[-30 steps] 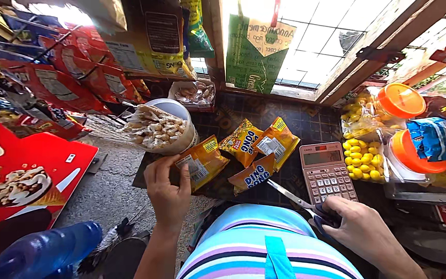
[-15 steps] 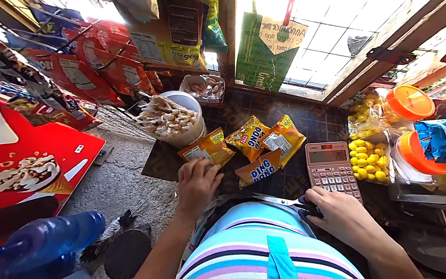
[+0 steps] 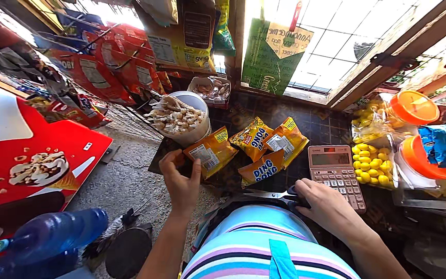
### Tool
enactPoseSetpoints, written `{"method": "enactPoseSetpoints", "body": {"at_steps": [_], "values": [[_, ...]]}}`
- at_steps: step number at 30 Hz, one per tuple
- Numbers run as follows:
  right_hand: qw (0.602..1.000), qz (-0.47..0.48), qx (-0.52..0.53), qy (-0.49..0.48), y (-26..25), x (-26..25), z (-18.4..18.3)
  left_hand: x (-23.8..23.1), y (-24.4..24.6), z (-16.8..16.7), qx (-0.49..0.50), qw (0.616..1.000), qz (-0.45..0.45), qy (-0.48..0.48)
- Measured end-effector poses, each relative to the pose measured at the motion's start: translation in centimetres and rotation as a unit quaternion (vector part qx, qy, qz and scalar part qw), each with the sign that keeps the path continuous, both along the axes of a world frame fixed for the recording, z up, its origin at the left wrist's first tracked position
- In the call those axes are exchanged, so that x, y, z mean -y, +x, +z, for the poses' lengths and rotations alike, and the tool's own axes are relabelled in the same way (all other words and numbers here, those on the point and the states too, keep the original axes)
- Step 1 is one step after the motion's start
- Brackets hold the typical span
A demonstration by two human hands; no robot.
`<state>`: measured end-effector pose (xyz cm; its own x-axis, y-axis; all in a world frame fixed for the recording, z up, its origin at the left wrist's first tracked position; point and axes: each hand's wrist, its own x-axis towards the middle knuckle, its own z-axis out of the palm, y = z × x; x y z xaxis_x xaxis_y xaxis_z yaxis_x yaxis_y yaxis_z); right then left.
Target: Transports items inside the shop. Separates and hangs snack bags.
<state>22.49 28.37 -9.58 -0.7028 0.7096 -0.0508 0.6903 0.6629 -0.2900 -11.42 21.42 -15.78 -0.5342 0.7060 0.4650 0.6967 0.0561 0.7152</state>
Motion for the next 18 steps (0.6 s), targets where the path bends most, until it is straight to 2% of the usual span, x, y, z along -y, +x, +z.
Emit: {"method": "enactPoseSetpoints", "body": {"at_steps": [4,8,14,16,17,18], "values": [[0.999,0.041,0.012,-0.001,-1.3,-0.5,-0.8,-0.9,-0.7,0.9,0.132,0.991,-0.028,-0.021],[0.995,0.042,0.060,-0.071,-2.1,-1.4,-0.2,-0.5,0.4,2.6,0.146,0.987,-0.069,0.011],[0.974,0.030,0.113,-0.196,-2.4,-2.9,1.2,1.2,2.5,5.9,0.150,0.975,-0.094,0.133],[0.987,0.034,0.066,-0.141,-2.0,-2.4,1.5,1.4,2.9,7.1,0.189,0.962,-0.106,0.164],[0.998,0.045,-0.013,-0.049,-1.7,-1.8,1.3,1.3,3.2,7.5,0.212,0.954,-0.120,0.174],[0.990,0.057,-0.110,0.064,-1.8,-1.3,1.0,1.3,3.6,7.9,0.236,0.945,-0.139,0.179]]}}
